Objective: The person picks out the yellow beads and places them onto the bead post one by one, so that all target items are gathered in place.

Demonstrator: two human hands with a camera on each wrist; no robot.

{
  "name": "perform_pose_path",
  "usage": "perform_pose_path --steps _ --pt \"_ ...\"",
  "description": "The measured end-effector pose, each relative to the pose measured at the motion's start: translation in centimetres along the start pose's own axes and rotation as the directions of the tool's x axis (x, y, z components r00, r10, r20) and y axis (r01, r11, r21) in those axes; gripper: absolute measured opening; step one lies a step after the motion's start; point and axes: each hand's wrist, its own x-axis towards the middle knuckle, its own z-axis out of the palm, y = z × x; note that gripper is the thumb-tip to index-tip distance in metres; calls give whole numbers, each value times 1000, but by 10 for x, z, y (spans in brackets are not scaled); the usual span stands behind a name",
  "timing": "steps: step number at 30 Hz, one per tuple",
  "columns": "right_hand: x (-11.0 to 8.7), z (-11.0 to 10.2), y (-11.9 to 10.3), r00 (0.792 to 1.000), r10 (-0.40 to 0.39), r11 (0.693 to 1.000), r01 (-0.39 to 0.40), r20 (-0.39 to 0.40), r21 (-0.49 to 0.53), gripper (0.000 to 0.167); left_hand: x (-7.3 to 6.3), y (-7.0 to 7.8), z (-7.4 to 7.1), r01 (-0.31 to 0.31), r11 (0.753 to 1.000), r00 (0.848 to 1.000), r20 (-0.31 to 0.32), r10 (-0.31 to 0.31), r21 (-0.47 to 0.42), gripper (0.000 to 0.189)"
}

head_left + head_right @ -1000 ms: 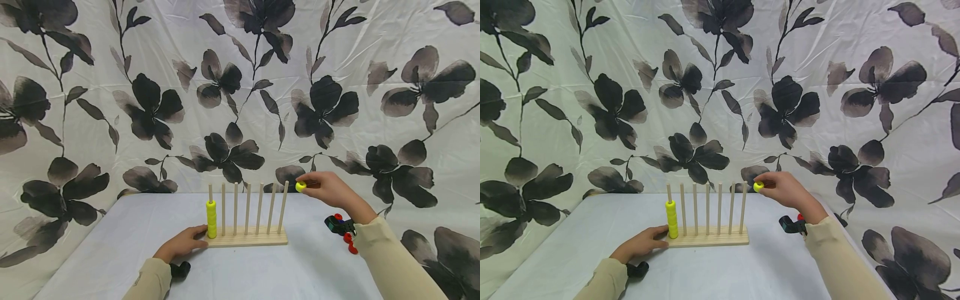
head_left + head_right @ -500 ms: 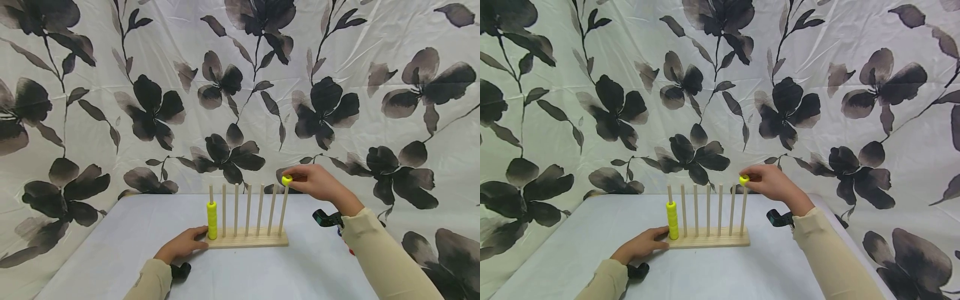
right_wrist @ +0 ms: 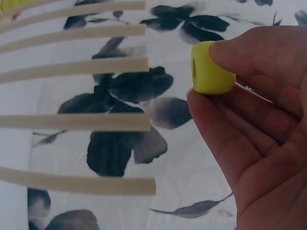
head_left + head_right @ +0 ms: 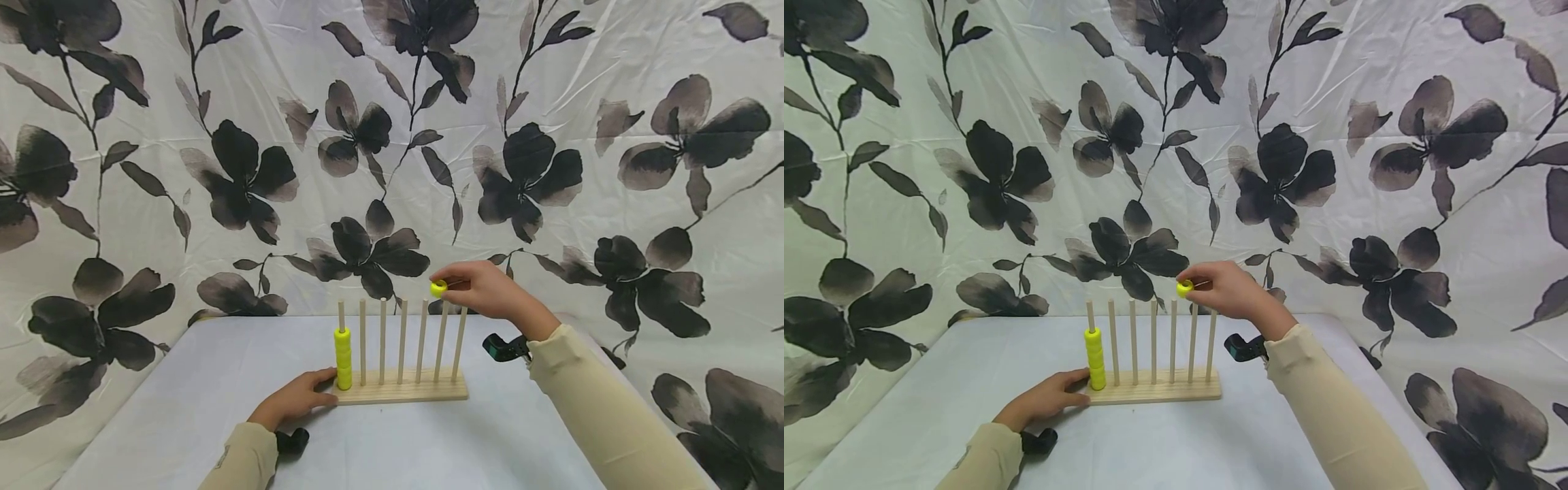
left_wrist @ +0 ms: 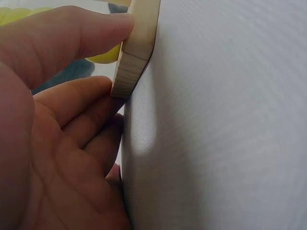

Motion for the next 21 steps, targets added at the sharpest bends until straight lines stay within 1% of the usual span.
perform_pose_path --steps 5,10,12,17,21 --pt "12 6 -5 1000 -16 999 15 25 39 30 0 -1 0 11 1000 1000 -1 -11 -4 70" --pt "23 15 -10 999 13 996 -17 44 87 30 1 -2 1 5 1000 1000 -3 -5 -6 70" --pt "27 18 -13 999 10 995 -15 46 100 30 2 -2 1 -1 1000 1000 -4 1 -7 70" --pt "37 29 -17 998 -37 992 32 41 126 30 2 -3 1 -10 1000 1000 -8 10 -5 69" --pt "45 38 -19 998 -64 989 59 30 134 31 2 -2 1 -3 1000 1000 -11 3 4 69"
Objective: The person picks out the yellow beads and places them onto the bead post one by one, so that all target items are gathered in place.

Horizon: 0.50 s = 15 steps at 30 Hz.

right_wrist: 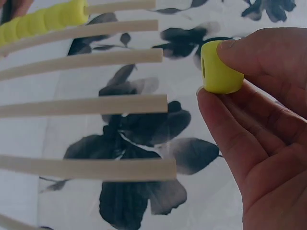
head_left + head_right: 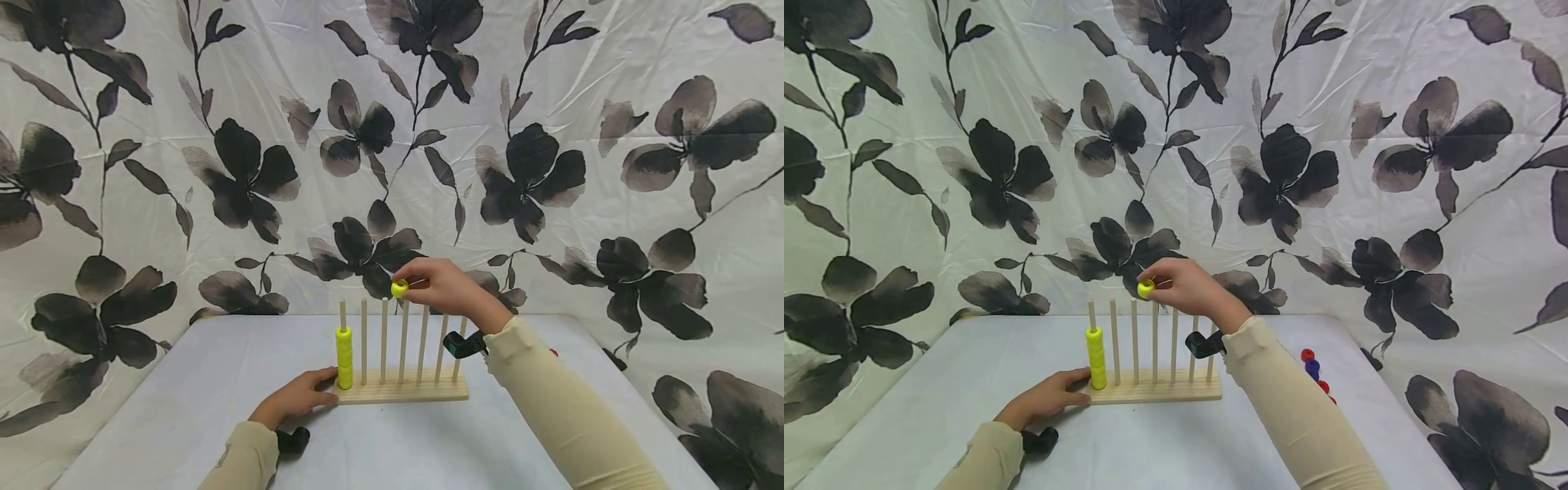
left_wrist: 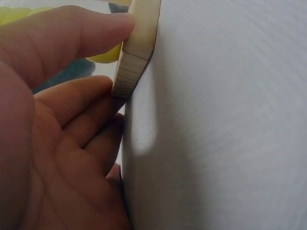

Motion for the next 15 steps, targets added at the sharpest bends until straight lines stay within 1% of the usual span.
perform_pose_path --steps 3,8,15 --pt "6 6 -2 1000 -4 1000 4 -10 -1 31 -1 2 -1 -1 1000 1000 0 1 6 69" --pt "15 18 -3 1000 -15 1000 15 -6 17 30 -2 2 -2 -12 1000 1000 7 12 7 70" --pt "25 31 -10 999 -36 999 36 -18 -5 28 -2 3 -3 -13 1000 1000 8 13 -2 70"
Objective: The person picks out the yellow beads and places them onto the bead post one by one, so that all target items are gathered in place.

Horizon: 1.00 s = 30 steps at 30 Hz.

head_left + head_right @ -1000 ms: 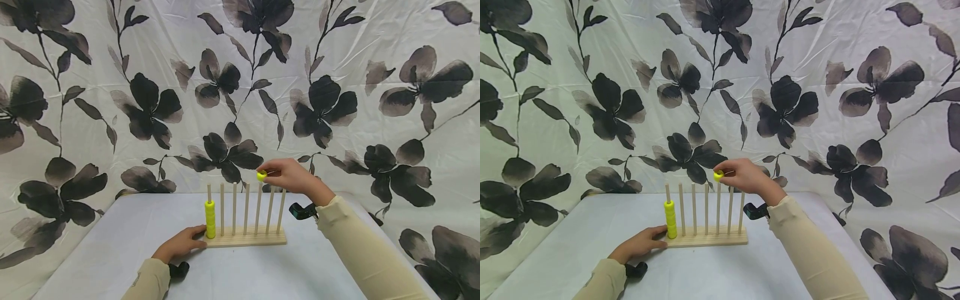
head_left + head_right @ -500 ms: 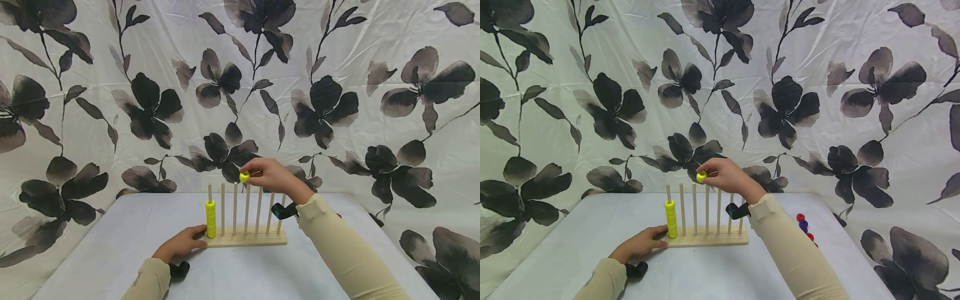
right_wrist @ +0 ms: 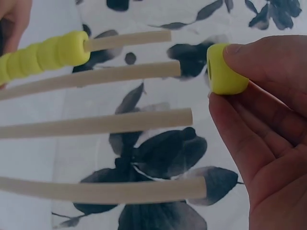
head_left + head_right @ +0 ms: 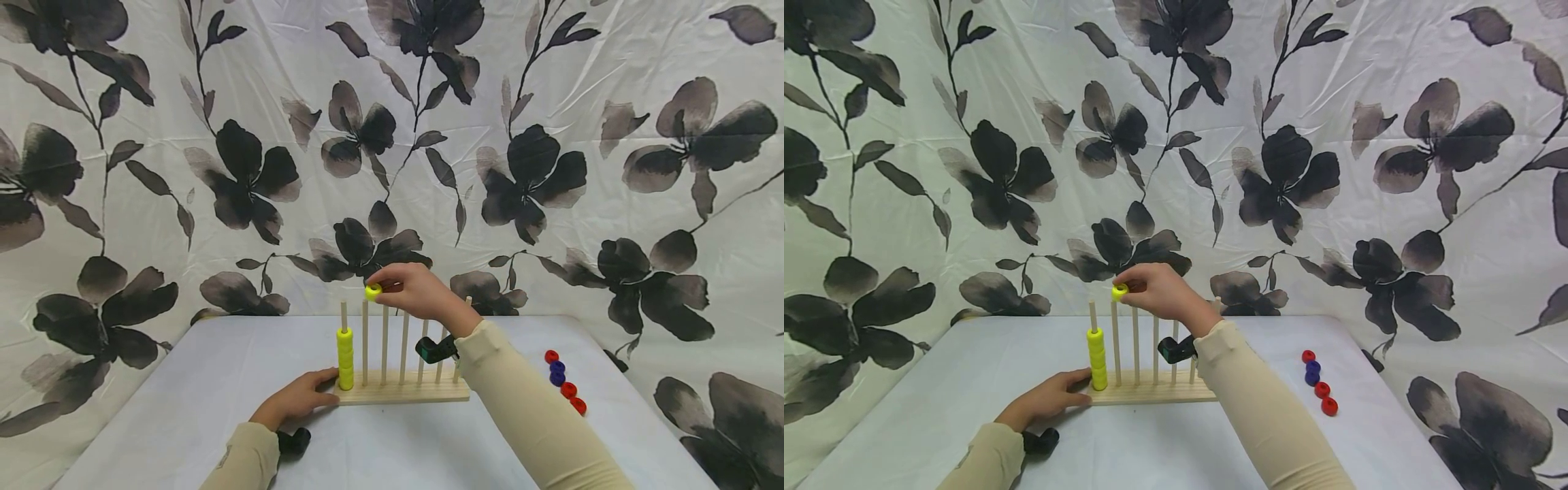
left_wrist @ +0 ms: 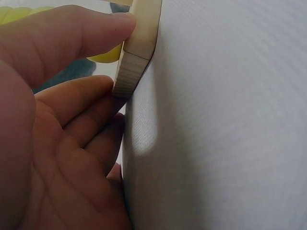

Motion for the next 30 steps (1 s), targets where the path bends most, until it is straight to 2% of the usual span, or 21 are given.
perform_pose_path --steps 10,17,30 --pt "15 20 -6 999 35 999 -35 4 24 31 -3 1 -1 -13 1000 1000 8 13 -13 70" --pt "22 30 -10 999 49 997 -49 18 60 31 -1 -2 1 21 1000 1000 6 -20 -18 70" --pt "30 38 -16 998 51 999 -51 38 -14 30 -1 -3 1 20 1000 1000 6 -20 -9 70"
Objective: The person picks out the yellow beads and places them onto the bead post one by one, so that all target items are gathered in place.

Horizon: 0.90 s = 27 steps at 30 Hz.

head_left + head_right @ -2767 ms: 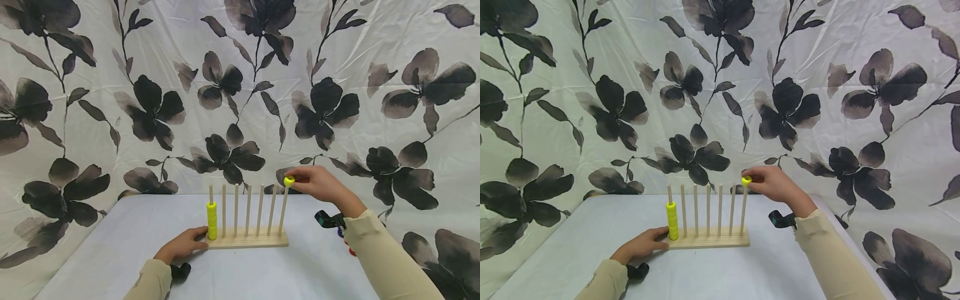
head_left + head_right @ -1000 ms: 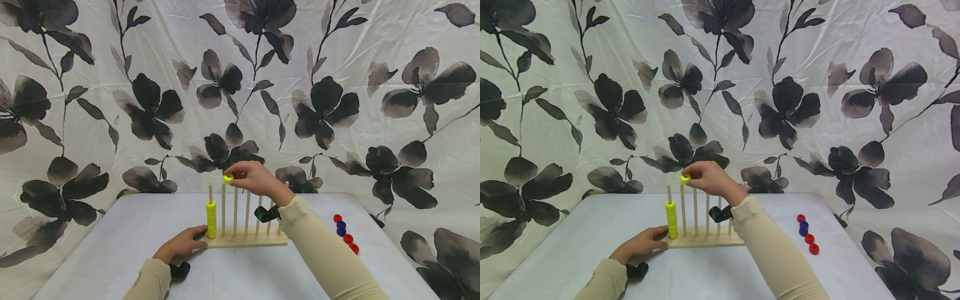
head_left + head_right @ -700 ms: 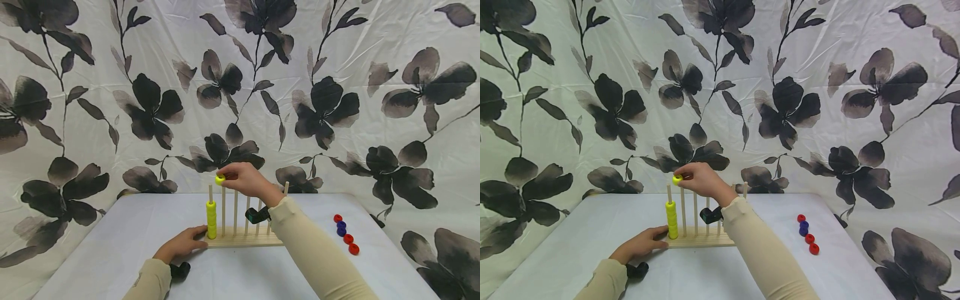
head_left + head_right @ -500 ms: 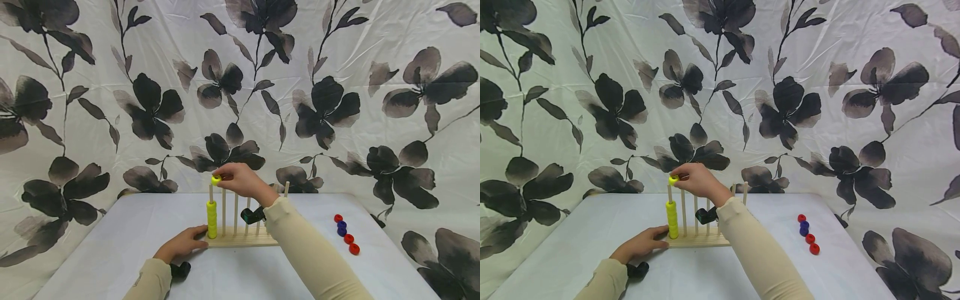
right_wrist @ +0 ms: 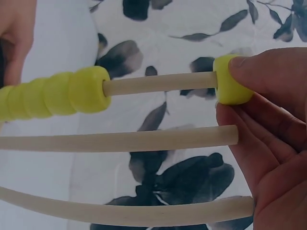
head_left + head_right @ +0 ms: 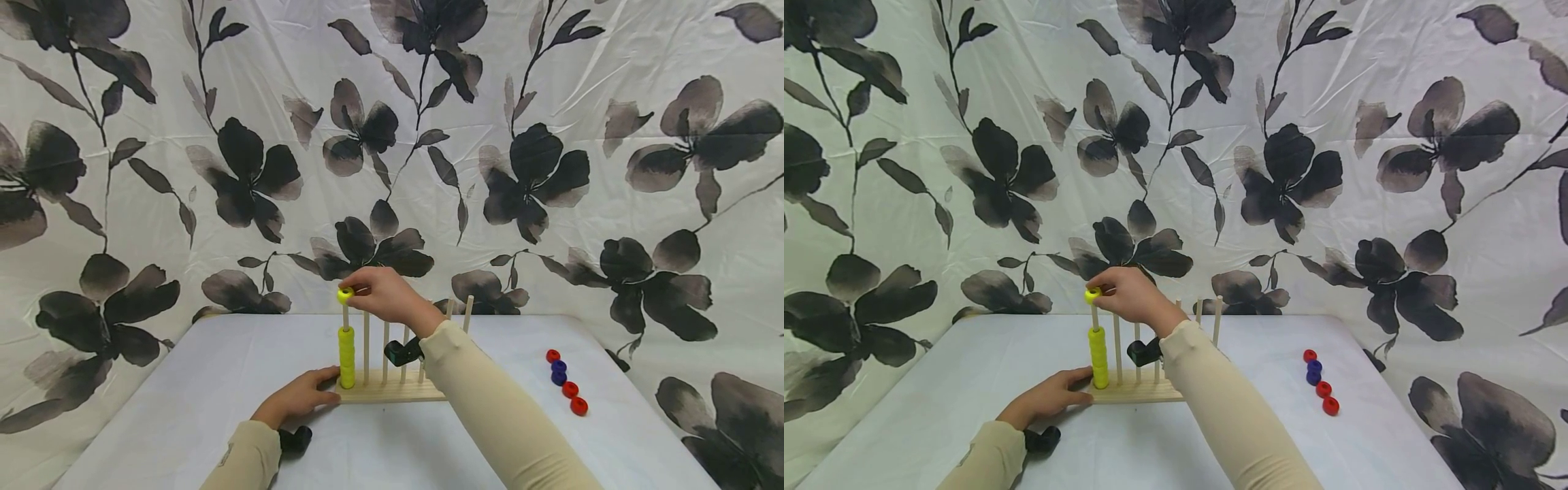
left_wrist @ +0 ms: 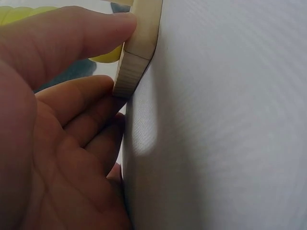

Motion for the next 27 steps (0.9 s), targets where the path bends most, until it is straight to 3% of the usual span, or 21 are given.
perform_pose_path --steps 7,15,27 --pt "1 2 -2 999 25 996 -22 36 -87 29 0 2 0 11 1000 1000 18 -11 -4 70" --pt "1 2 -2 999 -26 982 32 30 -188 23 0 0 -1 -18 1000 999 29 18 11 68" --pt "-5 -5 1 999 -42 977 47 29 -207 26 1 0 0 0 1000 1000 16 0 -3 69"
